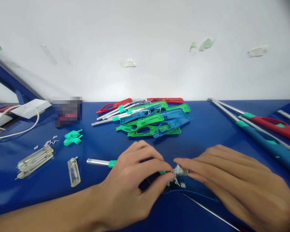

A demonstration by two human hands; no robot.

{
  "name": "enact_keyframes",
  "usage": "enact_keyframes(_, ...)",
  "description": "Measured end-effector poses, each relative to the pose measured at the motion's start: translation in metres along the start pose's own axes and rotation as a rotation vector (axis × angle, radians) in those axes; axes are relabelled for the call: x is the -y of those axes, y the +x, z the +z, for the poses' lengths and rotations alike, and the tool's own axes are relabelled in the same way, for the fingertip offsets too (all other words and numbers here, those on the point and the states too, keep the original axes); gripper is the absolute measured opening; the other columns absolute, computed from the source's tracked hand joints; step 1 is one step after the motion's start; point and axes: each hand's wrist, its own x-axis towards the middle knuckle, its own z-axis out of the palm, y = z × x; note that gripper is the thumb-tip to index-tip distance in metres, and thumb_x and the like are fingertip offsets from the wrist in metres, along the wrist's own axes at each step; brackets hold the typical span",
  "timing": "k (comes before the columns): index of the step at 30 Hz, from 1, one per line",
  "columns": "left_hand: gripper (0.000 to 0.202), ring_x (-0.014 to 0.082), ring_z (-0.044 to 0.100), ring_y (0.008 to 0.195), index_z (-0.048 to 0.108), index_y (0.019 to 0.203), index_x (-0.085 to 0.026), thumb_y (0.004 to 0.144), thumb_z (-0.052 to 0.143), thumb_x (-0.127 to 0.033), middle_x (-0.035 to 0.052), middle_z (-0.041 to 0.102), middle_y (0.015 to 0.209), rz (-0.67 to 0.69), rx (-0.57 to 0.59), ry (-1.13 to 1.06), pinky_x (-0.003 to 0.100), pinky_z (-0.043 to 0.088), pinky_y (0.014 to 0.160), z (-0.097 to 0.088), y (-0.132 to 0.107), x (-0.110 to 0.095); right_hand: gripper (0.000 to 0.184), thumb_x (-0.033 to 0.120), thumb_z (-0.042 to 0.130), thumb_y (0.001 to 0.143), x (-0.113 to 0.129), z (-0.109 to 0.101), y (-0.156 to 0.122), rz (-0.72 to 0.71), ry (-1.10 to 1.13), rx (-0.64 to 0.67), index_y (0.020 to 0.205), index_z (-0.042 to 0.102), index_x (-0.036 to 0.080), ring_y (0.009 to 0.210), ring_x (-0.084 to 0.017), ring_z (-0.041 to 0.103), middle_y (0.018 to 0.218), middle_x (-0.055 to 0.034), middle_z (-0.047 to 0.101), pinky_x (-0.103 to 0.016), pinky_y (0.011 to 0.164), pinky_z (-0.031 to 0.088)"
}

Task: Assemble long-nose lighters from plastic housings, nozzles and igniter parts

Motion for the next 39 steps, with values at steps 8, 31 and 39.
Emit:
enact_keyframes(8,0.007,0.0142,0.072,0.088,0.086,0.105,-0.012,0.105,0.081,-0.007,0.0039,0.084,0.096,-0.001,0.005,0.006,0.03,0.063,0.088,0.001,-0.001,0.0,0.04,0.011,0.036,0.124,0.001,0.002,-0.008,0.033,-0.004,0.019,0.146,0.066,0.028,0.105,-0.018,0.078,0.116,0.0025,0.087,-0.031,0.124,0.039)
enact_keyframes(31,0.02,0.0214,0.071,0.101,0.084,0.11,-0.015,0.113,0.066,-0.006,0.0065,0.082,0.108,0.067,0.215,0.254,0.036,0.063,0.093,-0.007,0.016,-0.002,0.026,0.038,0.07,0.108,-0.004,0.011,-0.002,0.16,-0.009,0.067,0.129,0.083,0.029,0.103,-0.029,0.082,0.106,-0.0078,0.087,-0.04,0.094,0.066)
enact_keyframes(39,0.038,0.0323,0.074,0.102,0.081,0.106,-0.015,0.074,0.077,0.005,0.0106,0.081,0.111,0.165,0.699,0.638,0.048,0.069,0.093,-0.023,0.045,-0.035,0.021,0.032,0.068,0.107,-0.009,0.01,-0.016,0.186,-0.001,0.071,0.122,0.082,0.027,0.098,-0.028,0.08,0.1,-0.0078,0.085,-0.037,0.088,0.063)
